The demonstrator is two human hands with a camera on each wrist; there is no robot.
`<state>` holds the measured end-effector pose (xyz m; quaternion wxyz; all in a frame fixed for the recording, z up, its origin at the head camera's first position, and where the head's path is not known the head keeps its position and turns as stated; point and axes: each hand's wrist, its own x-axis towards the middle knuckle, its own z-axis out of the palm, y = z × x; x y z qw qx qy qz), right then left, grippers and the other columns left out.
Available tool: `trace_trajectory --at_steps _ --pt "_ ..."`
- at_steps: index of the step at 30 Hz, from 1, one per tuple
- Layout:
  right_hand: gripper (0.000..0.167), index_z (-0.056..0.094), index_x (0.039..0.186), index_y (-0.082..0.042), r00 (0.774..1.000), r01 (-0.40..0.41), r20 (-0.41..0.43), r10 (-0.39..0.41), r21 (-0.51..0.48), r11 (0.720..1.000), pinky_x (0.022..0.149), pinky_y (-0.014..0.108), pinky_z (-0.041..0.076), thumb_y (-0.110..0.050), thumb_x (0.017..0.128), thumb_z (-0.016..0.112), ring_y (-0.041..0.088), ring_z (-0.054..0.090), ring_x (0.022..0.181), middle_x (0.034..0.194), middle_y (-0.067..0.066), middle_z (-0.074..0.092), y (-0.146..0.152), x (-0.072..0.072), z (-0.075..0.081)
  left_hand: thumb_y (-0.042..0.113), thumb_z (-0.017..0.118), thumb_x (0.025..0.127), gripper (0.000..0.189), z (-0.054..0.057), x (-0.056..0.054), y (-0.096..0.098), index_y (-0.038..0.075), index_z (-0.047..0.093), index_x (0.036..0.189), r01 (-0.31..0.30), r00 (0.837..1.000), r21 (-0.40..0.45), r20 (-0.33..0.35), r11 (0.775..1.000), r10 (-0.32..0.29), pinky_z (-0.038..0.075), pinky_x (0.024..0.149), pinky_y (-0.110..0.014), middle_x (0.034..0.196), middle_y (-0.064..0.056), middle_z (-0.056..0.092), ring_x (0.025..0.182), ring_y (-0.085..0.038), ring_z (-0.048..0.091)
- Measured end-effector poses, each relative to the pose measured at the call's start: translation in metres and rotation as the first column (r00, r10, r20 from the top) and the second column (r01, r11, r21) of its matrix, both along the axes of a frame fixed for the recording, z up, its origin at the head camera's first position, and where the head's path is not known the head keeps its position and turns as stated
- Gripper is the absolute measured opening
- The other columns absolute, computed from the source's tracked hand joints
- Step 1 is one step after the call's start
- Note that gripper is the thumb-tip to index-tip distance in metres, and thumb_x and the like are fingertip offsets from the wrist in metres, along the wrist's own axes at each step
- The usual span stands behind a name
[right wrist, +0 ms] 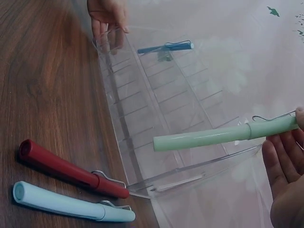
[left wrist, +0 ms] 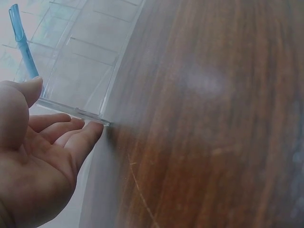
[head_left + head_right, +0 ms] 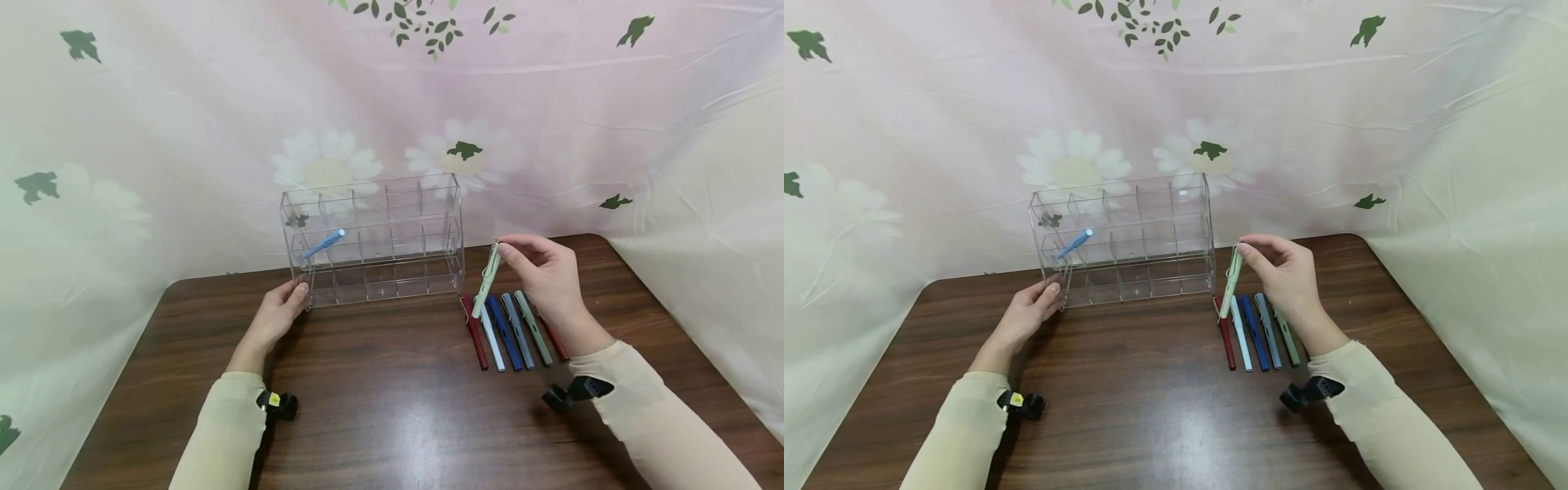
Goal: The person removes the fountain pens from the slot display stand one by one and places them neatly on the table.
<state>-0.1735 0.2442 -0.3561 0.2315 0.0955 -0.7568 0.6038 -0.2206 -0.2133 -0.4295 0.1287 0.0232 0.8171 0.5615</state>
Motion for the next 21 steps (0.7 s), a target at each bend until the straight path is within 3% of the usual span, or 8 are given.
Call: trace_trajectory --at_steps 12,17,21 --pt "0.025 0.079 0.117 0.004 0.995 0.066 0.068 -0.069 0.044 0.997 0.076 0.013 0.056 -0.017 0.103 0.077 0.002 0.07 0.086 0.093 -0.019 0.077 0.011 0.003 -0.006 0.039 0.042 0.118 0.071 0.0 0.002 0.001 -0.005 0.02 0.17 0.002 1.0 -0.005 0.003 1.0 -0.002 0.038 0.128 -0.046 0.176 -0.027 0.024 0.158 -0.043 0.039" --pt "0.024 0.079 0.118 0.004 0.987 0.051 0.154 -0.039 -0.074 0.996 0.077 0.013 0.062 -0.015 0.102 0.078 0.005 0.073 0.083 0.096 -0.012 0.079 0.018 0.006 -0.007 0.039 0.042 0.118 0.071 0.0 0.001 0.001 -0.005 0.02 0.17 0.006 1.0 -0.005 -0.006 1.0 -0.006 0.038 0.128 -0.047 0.176 -0.028 0.025 0.158 -0.044 0.039" --pt "0.028 0.08 0.117 0.002 0.976 0.047 0.218 -0.001 -0.204 0.978 0.069 0.017 0.062 -0.019 0.099 0.082 0.009 0.072 0.08 0.096 -0.007 0.08 0.024 0.006 -0.01 0.039 0.043 0.118 0.071 0.0 0.0 0.001 -0.005 0.021 0.17 -0.006 1.0 -0.003 0.001 1.0 0.006 0.039 0.128 -0.047 0.175 -0.027 0.027 0.158 -0.043 0.04"
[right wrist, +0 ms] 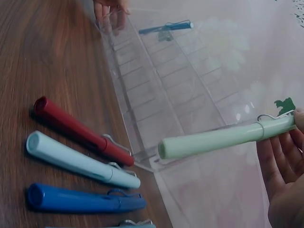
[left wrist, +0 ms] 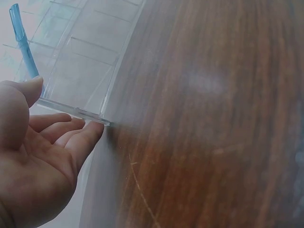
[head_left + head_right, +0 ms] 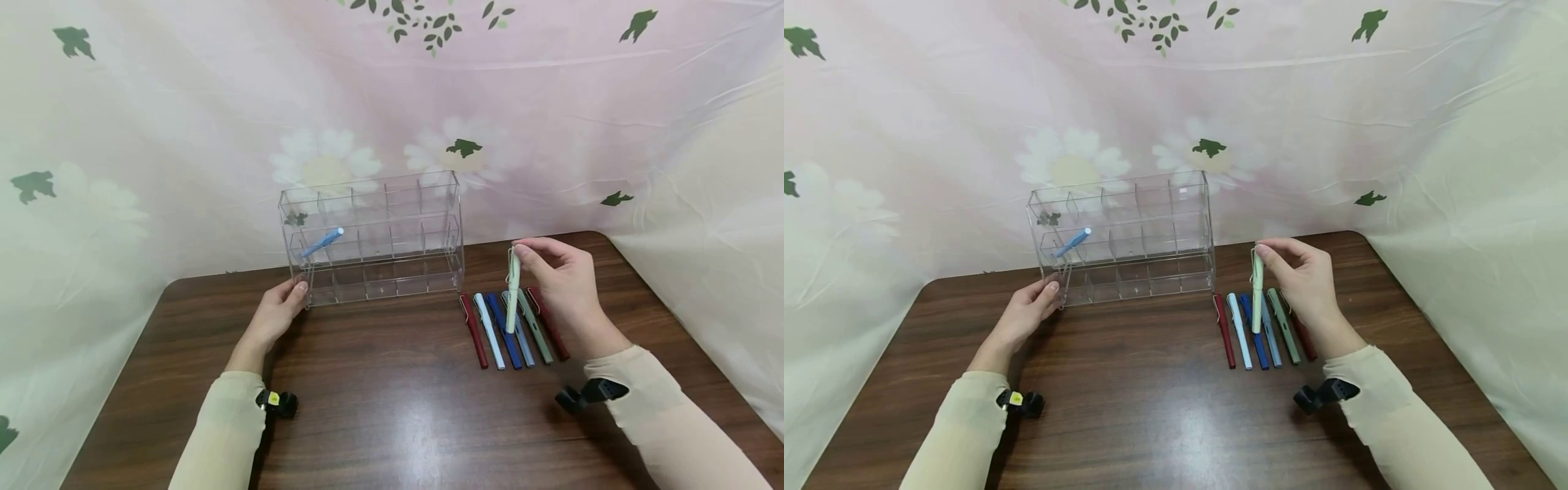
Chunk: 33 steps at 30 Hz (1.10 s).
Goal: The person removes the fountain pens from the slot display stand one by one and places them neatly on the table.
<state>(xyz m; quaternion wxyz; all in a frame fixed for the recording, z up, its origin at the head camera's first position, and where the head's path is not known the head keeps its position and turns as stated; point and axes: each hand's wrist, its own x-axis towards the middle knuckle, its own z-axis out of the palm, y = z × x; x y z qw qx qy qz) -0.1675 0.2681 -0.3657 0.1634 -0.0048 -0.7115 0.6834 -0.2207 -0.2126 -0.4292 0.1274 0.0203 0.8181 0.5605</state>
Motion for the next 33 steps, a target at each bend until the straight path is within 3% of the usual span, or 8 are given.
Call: trace_trajectory --at_steps 5,9,13,22,33 --pt "0.031 0.079 0.12 0.002 0.997 -0.028 0.063 0.037 -0.137 0.99 0.059 0.024 0.065 -0.02 0.098 0.083 0.011 0.075 0.071 0.096 -0.002 0.08 0.007 0.002 -0.003 0.037 0.042 0.119 0.069 -0.001 -0.002 0.0 -0.005 0.022 0.169 -0.006 1.0 -0.001 0.002 1.0 0.006 0.039 0.127 -0.045 0.174 -0.028 0.03 0.158 -0.042 0.041" --pt "0.034 0.08 0.121 0.0 0.996 0.044 0.074 -0.046 0.039 0.998 0.069 0.018 0.061 -0.026 0.099 0.082 0.004 0.072 0.083 0.098 -0.011 0.081 0.011 0.003 -0.004 0.037 0.042 0.119 0.069 -0.001 -0.001 0.0 -0.005 0.022 0.169 -0.003 1.0 -0.001 -0.006 1.0 0.003 0.04 0.127 -0.045 0.174 -0.028 0.03 0.158 -0.042 0.04" --pt "0.035 0.081 0.122 -0.005 0.988 0.117 0.065 -0.137 0.252 0.961 0.076 0.013 0.054 -0.034 0.102 0.078 0.002 0.066 0.093 0.097 -0.022 0.078 0.017 0.004 -0.005 0.037 0.042 0.119 0.069 -0.001 -0.001 0.0 -0.005 0.021 0.169 0.001 1.0 -0.002 -0.002 1.0 -0.001 0.04 0.126 -0.045 0.175 -0.028 0.028 0.158 -0.042 0.039" --pt "0.03 0.083 0.12 -0.009 0.986 0.124 0.073 -0.152 0.298 0.947 0.061 0.016 0.048 -0.032 0.101 0.079 0.002 0.063 0.08 0.089 -0.024 0.075 0.036 0.006 -0.016 0.038 0.042 0.118 0.07 -0.001 -0.001 -0.001 -0.004 0.02 0.17 0.005 1.0 -0.006 0.001 1.0 -0.005 0.04 0.127 -0.046 0.175 -0.027 0.027 0.159 -0.042 0.039" --pt "0.041 0.081 0.125 -0.004 0.978 0.128 0.104 -0.182 0.394 0.91 0.069 0.01 0.053 -0.038 0.104 0.075 -0.005 0.066 0.086 0.097 -0.031 0.076 0.057 0.008 -0.029 0.037 0.042 0.119 0.069 -0.002 -0.001 0.0 -0.005 0.021 0.169 0.004 1.0 0.002 0.002 1.0 -0.004 0.04 0.127 -0.046 0.176 -0.027 0.025 0.158 -0.043 0.04"
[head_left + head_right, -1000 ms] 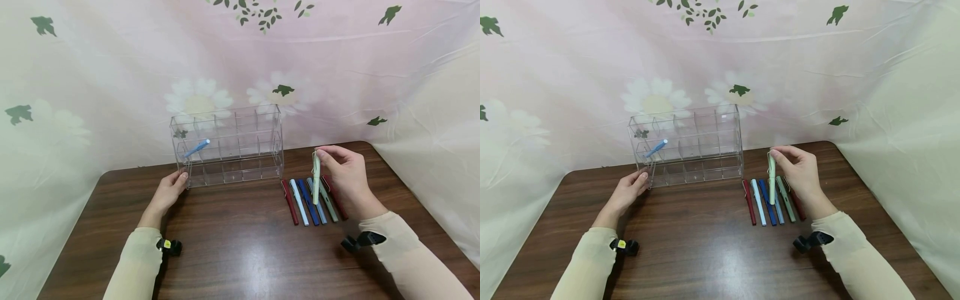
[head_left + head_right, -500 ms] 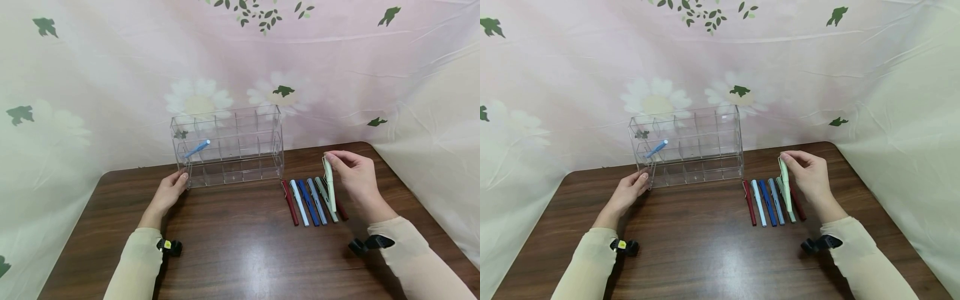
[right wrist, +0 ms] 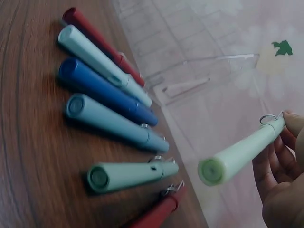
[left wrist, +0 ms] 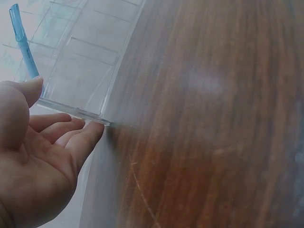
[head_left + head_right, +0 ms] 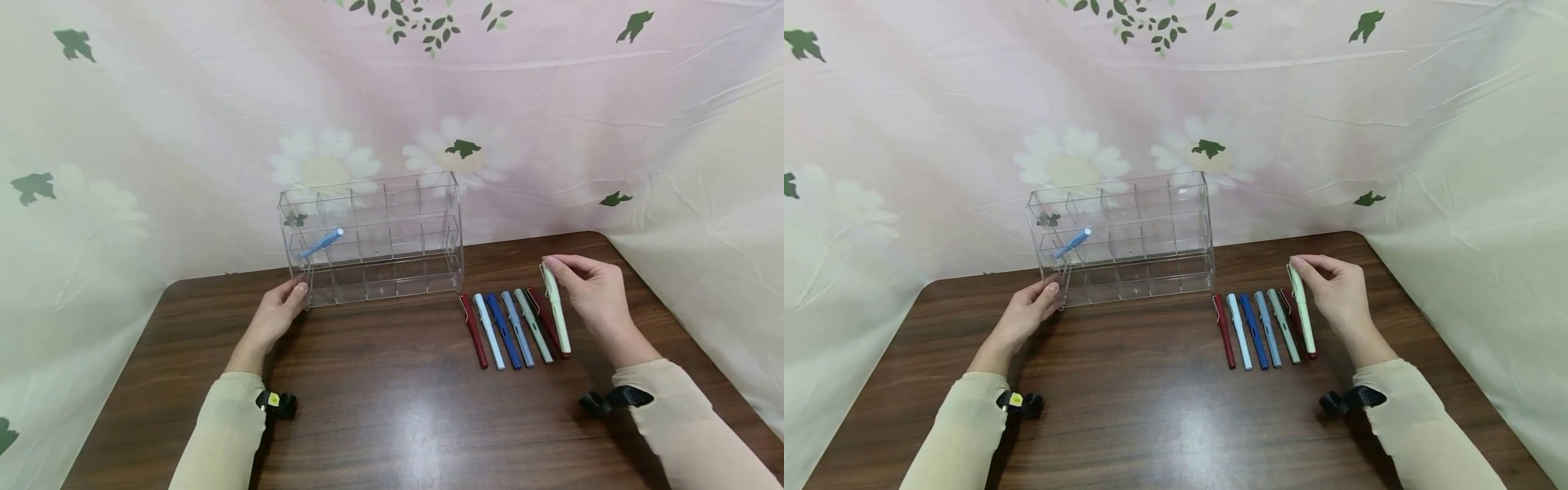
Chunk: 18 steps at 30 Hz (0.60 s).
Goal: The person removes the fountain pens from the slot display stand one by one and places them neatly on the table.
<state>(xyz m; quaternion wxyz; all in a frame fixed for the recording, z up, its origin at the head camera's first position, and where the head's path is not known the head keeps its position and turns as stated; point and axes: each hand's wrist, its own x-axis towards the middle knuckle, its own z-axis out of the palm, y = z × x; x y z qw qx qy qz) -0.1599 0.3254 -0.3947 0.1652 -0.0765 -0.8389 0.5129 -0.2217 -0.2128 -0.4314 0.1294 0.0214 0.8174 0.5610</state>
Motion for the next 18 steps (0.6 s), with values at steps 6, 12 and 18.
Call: trace_trajectory --at_steps 6,12,18 --pt "0.05 0.079 0.127 -0.001 0.999 -0.004 0.041 0.002 0.06 0.998 0.075 0.006 0.051 -0.045 0.104 0.073 -0.014 0.065 0.093 0.1 -0.03 0.077 0.011 0.0 -0.008 0.039 0.042 0.118 0.07 0.0 0.001 -0.001 -0.004 0.021 0.17 0.002 1.0 -0.007 -0.003 1.0 -0.002 0.039 0.128 -0.048 0.176 -0.027 0.025 0.157 -0.044 0.04" --pt "0.05 0.077 0.127 0.003 0.998 -0.029 0.059 0.023 0.111 0.993 0.074 0.005 0.049 -0.042 0.105 0.072 -0.018 0.062 0.092 0.095 -0.035 0.074 0.017 -0.001 -0.014 0.04 0.042 0.118 0.072 0.001 0.001 0.0 -0.004 0.02 0.17 0.008 1.0 -0.006 -0.008 1.0 -0.008 0.038 0.128 -0.049 0.176 -0.027 0.025 0.158 -0.045 0.039" --pt "0.05 0.078 0.126 0.002 0.992 -0.049 0.124 0.028 0.168 0.985 0.074 0.005 0.048 -0.043 0.106 0.07 -0.02 0.057 0.091 0.087 -0.048 0.061 0.024 -0.005 -0.019 0.039 0.043 0.118 0.071 0.0 0.0 0.0 -0.004 0.021 0.17 0.002 1.0 0.007 -0.005 1.0 -0.002 0.038 0.128 -0.046 0.177 -0.025 0.024 0.159 -0.043 0.037"
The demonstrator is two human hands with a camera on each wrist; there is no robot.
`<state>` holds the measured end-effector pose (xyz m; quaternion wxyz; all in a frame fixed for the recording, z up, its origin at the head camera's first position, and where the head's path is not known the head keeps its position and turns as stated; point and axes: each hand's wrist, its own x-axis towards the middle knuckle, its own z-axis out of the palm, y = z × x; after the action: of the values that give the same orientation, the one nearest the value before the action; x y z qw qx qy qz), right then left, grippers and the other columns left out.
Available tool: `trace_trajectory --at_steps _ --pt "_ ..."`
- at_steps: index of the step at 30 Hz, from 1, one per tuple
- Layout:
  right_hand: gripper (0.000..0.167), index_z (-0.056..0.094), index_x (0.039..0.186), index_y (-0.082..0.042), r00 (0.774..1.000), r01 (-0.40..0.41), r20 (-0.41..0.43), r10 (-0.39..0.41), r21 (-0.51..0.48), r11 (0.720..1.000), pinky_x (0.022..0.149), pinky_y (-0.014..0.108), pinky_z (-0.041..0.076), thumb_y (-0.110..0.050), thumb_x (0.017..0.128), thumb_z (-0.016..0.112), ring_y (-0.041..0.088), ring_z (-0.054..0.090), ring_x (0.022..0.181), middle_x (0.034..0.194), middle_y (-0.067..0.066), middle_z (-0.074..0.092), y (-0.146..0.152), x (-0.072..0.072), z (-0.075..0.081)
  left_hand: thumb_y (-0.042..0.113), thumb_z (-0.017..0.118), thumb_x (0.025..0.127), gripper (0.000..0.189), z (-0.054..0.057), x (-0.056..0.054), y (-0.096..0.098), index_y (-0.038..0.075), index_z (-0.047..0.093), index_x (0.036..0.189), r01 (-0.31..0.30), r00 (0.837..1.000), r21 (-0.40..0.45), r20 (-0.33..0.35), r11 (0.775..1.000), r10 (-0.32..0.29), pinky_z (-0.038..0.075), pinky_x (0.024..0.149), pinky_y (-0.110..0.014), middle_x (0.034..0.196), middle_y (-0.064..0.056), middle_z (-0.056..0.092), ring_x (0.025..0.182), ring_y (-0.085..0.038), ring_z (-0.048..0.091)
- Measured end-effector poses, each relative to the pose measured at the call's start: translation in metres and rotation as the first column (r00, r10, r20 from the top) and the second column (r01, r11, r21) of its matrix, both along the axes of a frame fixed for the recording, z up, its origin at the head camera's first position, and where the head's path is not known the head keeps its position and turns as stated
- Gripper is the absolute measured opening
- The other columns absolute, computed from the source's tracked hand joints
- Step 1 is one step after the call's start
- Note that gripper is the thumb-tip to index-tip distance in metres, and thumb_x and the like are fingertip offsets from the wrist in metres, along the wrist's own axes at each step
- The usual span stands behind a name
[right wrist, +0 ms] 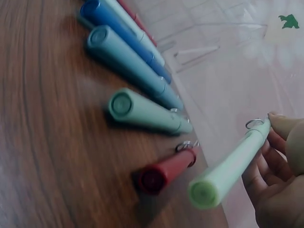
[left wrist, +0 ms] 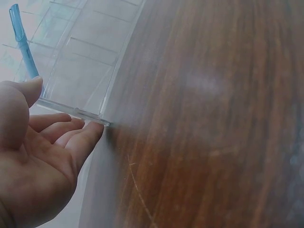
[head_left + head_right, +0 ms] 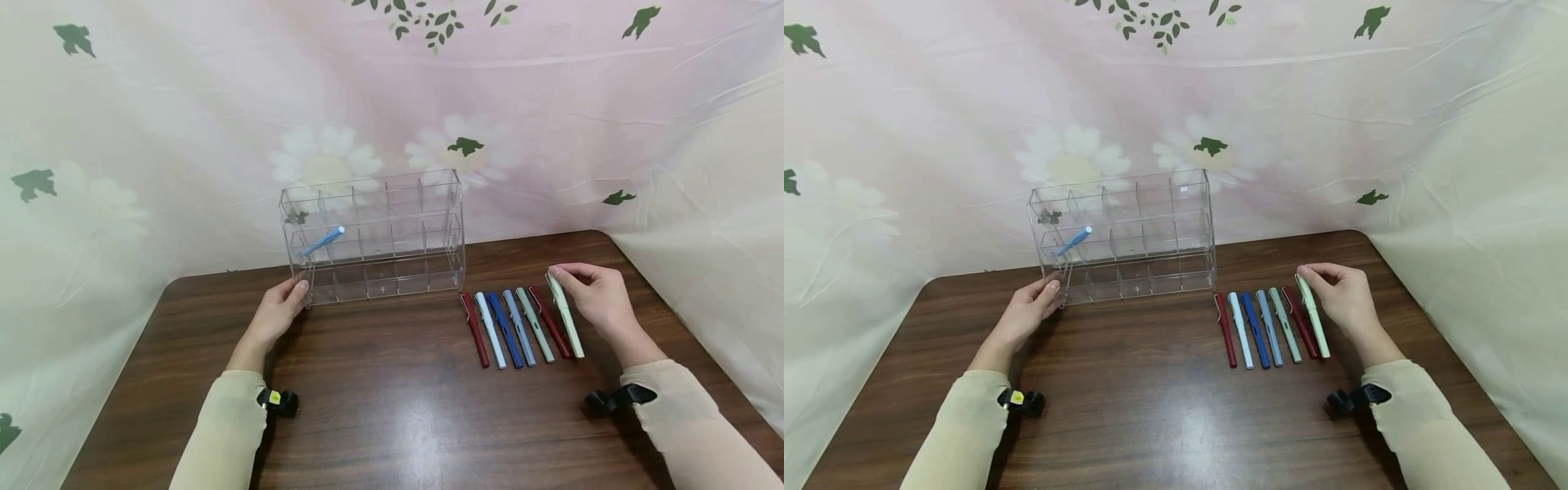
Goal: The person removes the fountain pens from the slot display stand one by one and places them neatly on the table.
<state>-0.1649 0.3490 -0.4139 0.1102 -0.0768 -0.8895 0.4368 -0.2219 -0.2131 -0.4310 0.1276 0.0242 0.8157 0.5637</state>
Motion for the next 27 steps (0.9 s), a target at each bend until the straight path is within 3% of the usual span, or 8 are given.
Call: trace_trajectory --at_steps 4,8,11,15,23,27 --pt "0.052 0.079 0.128 -0.004 0.997 -0.003 0.079 -0.002 0.06 0.998 0.075 0.012 0.049 -0.051 0.106 0.067 -0.011 0.056 0.098 0.106 -0.019 0.078 0.007 -0.005 -0.006 0.038 0.043 0.118 0.07 0.0 -0.001 0.0 -0.005 0.021 0.17 -0.002 1.0 0.003 -0.003 1.0 0.002 0.039 0.128 -0.046 0.176 -0.026 0.025 0.159 -0.042 0.038" --pt "0.055 0.078 0.128 -0.004 0.993 -0.014 0.121 0.002 0.095 0.995 0.076 0.016 0.05 -0.052 0.107 0.065 -0.003 0.056 0.101 0.128 0.017 0.076 0.011 -0.01 -0.014 0.039 0.042 0.118 0.07 0.001 -0.001 0.0 -0.004 0.021 0.17 0.0 1.0 -0.008 -0.004 1.0 0.0 0.039 0.128 -0.047 0.176 -0.027 0.027 0.159 -0.043 0.038" --pt "0.054 0.078 0.128 -0.002 0.992 -0.029 0.129 0.014 0.113 0.993 0.074 0.016 0.05 -0.05 0.108 0.064 0.006 0.06 0.103 0.127 0.022 0.076 0.014 -0.013 -0.019 0.04 0.042 0.118 0.071 0.001 0.0 0.0 -0.004 0.02 0.17 0.002 1.0 -0.014 -0.002 1.0 -0.002 0.039 0.128 -0.047 0.176 -0.027 0.026 0.159 -0.043 0.038" --pt "0.055 0.077 0.128 0.001 0.989 -0.052 0.146 0.032 0.131 0.99 0.077 0.022 0.05 -0.049 0.11 0.061 0.029 0.066 0.111 0.127 0.028 0.075 0.015 -0.015 -0.024 0.039 0.041 0.118 0.071 0.0 0.0 -0.001 -0.005 0.02 0.17 0.002 1.0 -0.018 -0.002 1.0 -0.002 0.039 0.127 -0.047 0.175 -0.028 0.027 0.158 -0.043 0.039" --pt "0.054 0.074 0.129 0.005 0.988 -0.074 0.145 0.049 0.169 0.983 0.093 0.061 0.056 -0.044 0.112 0.059 0.051 0.064 0.122 0.13 0.034 0.071 0.019 -0.017 -0.029 0.041 0.042 0.118 0.072 0.001 0.0 0.0 -0.004 0.021 0.17 0.011 1.0 -0.023 -0.008 1.0 -0.011 0.04 0.127 -0.048 0.175 -0.028 0.027 0.157 -0.045 0.04" --pt "0.046 0.075 0.124 0.006 0.99 -0.112 0.11 0.086 0.253 0.961 0.091 0.068 0.055 -0.036 0.112 0.06 0.055 0.066 0.117 0.125 0.035 0.072 0.017 -0.02 -0.028 0.039 0.042 0.118 0.07 0.001 0.0 0.0 -0.005 0.021 0.17 0.008 1.0 -0.019 -0.006 1.0 -0.008 0.039 0.126 -0.047 0.175 -0.028 0.027 0.157 -0.044 0.04"
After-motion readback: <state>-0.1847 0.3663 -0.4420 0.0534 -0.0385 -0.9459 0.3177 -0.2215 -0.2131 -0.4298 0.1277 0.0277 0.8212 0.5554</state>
